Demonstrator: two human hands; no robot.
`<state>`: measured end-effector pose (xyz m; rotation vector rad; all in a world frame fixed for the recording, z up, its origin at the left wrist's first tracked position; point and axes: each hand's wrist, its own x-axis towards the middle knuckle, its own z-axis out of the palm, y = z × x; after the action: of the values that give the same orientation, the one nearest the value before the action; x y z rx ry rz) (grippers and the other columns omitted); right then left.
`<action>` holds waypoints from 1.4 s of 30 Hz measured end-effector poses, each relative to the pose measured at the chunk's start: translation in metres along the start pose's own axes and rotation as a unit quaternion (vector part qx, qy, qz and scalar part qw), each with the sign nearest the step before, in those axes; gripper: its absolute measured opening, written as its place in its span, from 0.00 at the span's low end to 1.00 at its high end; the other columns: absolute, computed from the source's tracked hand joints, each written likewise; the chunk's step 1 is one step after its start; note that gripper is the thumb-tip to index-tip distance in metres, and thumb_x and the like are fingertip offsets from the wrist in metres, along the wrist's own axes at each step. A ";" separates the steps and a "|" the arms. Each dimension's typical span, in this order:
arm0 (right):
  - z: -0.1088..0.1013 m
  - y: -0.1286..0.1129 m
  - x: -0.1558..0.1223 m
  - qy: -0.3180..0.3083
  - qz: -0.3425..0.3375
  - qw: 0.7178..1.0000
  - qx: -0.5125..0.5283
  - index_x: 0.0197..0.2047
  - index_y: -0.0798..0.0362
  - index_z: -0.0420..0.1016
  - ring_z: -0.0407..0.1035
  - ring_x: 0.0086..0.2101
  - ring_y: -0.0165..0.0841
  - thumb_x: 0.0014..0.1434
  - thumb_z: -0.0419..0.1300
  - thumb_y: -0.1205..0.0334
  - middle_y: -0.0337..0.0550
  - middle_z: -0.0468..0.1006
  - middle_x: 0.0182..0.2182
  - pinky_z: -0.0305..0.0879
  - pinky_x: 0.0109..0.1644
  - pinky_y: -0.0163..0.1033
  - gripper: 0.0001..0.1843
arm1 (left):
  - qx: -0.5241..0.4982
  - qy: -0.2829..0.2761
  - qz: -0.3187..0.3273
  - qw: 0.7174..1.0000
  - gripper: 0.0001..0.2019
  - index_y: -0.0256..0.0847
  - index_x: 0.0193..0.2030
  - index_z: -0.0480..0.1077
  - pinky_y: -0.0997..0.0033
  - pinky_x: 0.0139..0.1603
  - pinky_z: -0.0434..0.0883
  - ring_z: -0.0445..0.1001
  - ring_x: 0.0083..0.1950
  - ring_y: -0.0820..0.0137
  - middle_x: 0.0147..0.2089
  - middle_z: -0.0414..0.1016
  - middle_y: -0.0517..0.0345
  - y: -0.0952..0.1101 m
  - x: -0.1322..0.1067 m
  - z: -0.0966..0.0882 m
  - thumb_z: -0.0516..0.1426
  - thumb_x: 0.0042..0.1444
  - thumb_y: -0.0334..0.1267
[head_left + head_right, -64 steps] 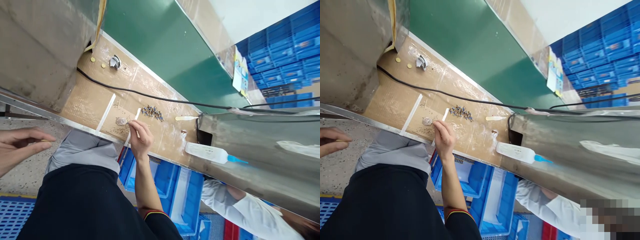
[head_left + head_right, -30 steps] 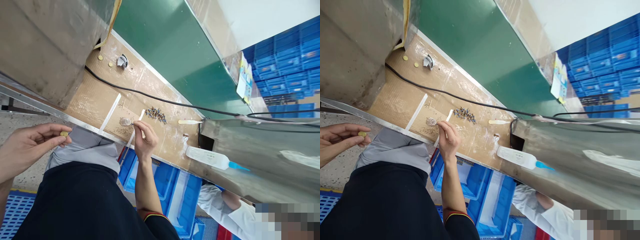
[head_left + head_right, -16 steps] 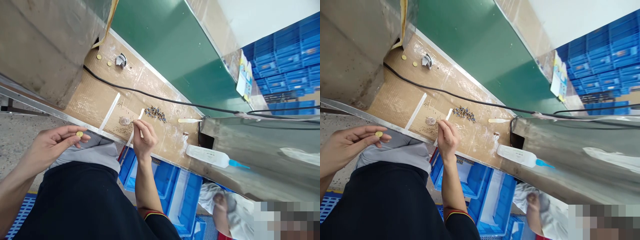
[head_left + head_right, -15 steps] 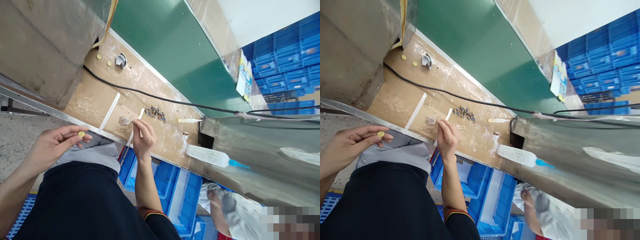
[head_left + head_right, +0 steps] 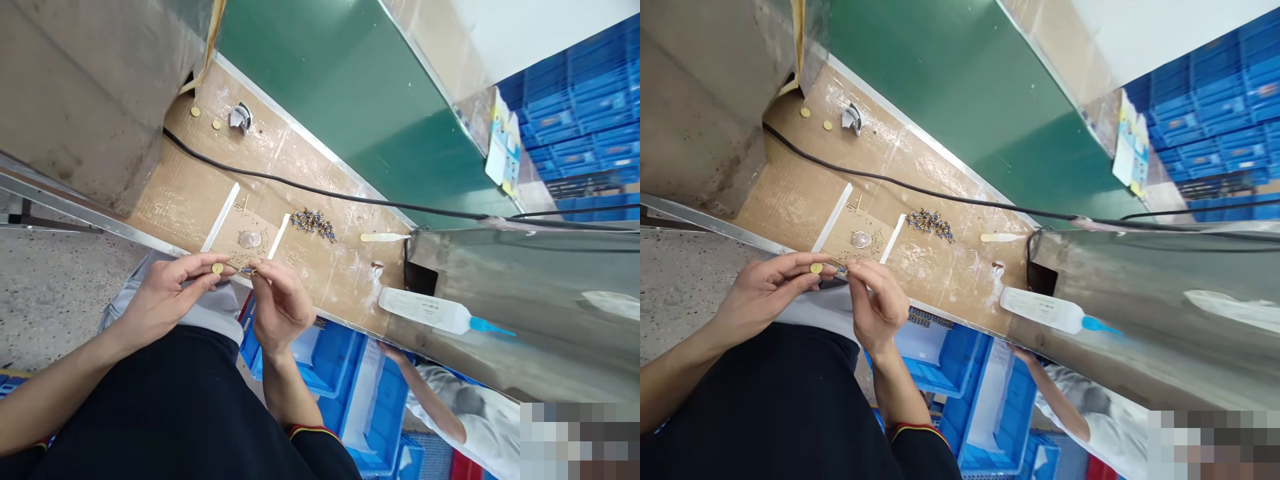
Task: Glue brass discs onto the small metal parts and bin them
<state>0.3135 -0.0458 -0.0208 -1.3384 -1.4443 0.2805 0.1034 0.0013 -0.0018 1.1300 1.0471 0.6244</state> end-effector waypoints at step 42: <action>-0.004 -0.005 -0.004 -0.087 -0.122 0.988 -0.033 0.68 0.40 0.87 0.93 0.49 0.41 0.74 0.70 0.76 0.44 0.94 0.54 0.94 0.52 0.47 0.26 | 0.235 -0.010 0.131 0.963 0.18 0.48 0.74 0.79 0.66 0.63 0.87 0.92 0.63 0.61 0.65 0.91 0.56 0.008 -0.014 0.008 0.56 0.85 0.37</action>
<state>0.3132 -0.0525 -0.0176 -1.1973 -1.7594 0.1947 0.1060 -0.0108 0.0113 1.7064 1.0669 0.5838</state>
